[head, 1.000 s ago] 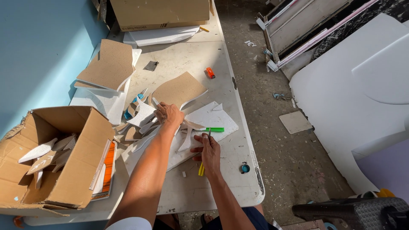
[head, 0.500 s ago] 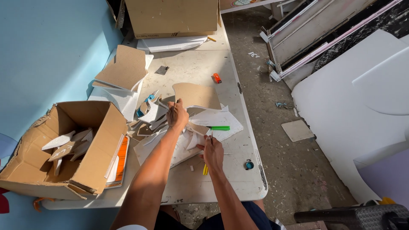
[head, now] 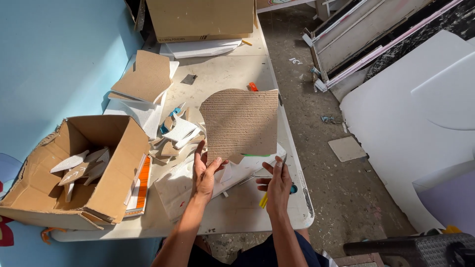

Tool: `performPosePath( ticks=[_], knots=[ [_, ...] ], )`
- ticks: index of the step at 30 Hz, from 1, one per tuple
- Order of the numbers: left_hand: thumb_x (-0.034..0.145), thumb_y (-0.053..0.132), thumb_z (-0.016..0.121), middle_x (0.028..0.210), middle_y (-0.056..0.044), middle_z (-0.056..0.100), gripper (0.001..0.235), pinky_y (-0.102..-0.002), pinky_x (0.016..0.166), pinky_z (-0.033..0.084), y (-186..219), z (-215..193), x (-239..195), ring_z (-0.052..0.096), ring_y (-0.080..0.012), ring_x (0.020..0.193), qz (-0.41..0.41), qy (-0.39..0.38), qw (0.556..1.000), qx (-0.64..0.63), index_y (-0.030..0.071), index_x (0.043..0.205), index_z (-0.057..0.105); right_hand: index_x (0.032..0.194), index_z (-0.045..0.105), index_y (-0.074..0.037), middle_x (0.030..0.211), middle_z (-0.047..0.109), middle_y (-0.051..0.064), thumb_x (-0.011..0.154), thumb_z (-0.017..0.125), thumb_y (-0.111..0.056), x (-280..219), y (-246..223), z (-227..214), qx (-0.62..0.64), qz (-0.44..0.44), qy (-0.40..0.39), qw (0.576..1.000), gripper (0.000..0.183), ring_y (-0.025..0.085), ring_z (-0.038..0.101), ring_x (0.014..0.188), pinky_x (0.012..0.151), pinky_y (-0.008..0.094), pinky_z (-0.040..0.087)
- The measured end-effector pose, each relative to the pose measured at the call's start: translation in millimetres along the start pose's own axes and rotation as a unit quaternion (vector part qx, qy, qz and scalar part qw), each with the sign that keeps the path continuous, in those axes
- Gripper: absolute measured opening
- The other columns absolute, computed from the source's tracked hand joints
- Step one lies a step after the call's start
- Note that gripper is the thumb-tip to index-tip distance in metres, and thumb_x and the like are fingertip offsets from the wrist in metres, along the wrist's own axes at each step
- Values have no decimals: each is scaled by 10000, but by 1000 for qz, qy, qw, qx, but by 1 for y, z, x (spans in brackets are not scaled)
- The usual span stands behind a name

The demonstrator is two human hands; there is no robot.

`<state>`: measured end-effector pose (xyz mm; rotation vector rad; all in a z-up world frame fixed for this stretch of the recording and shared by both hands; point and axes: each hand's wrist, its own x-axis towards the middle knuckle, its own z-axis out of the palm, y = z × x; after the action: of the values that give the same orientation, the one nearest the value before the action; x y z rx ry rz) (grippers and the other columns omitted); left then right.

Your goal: The person uses a yellow utility knife to cut a piece of corrugated cardboard on a white table. They trim the edges and then cut a curved shape from the center of the piece.

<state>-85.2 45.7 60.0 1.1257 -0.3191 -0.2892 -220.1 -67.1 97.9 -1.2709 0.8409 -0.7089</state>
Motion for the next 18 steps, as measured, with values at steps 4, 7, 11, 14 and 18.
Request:
performPosePath(
  ticks=[4, 7, 11, 14, 18],
  knots=[
    [862, 116, 696, 1107, -186, 700, 537, -339, 798, 593, -59, -28, -6, 743, -330, 923, -101, -31, 994, 0, 58, 1359, 503, 1367, 523, -24, 1003, 581, 137, 995, 566, -368, 43, 22, -18, 23, -28, 38, 999, 508, 145, 595, 561, 501, 251, 506],
    [808, 8, 730, 999, -226, 739, 458, -369, 778, 613, -68, -40, 19, 750, -352, 891, -134, -76, 988, 21, 20, 1246, 599, 1274, 607, -3, 910, 560, 100, 959, 663, -253, 63, 28, -28, 55, -47, 8, 997, 406, 95, 511, 510, 460, 216, 426],
    [749, 308, 879, 951, -75, 761, 412, -349, 778, 568, -79, -45, 57, 712, -184, 848, -56, -108, 962, 244, 150, 1107, 751, 1263, 610, -8, 878, 553, 76, 944, 687, -208, 75, 29, -32, 92, -50, -16, 994, 384, 69, 449, 491, 452, 210, 366],
    [780, 258, 865, 966, -51, 744, 376, -376, 853, 543, -97, -34, 82, 663, -165, 881, -30, -75, 983, 164, 121, 1106, 738, 1285, 604, -20, 895, 583, 90, 935, 708, -234, 84, 26, -30, 85, -44, -26, 995, 423, 65, 449, 490, 460, 216, 368],
    [830, 248, 829, 940, -44, 733, 321, -370, 833, 524, -151, -44, 121, 648, -160, 869, 13, -42, 990, 136, 117, 1106, 731, 1356, 507, 50, 897, 657, 150, 958, 669, -304, 87, 2, -33, -58, -40, -24, 997, 557, 91, 481, 561, 500, 260, 384]
  ],
)
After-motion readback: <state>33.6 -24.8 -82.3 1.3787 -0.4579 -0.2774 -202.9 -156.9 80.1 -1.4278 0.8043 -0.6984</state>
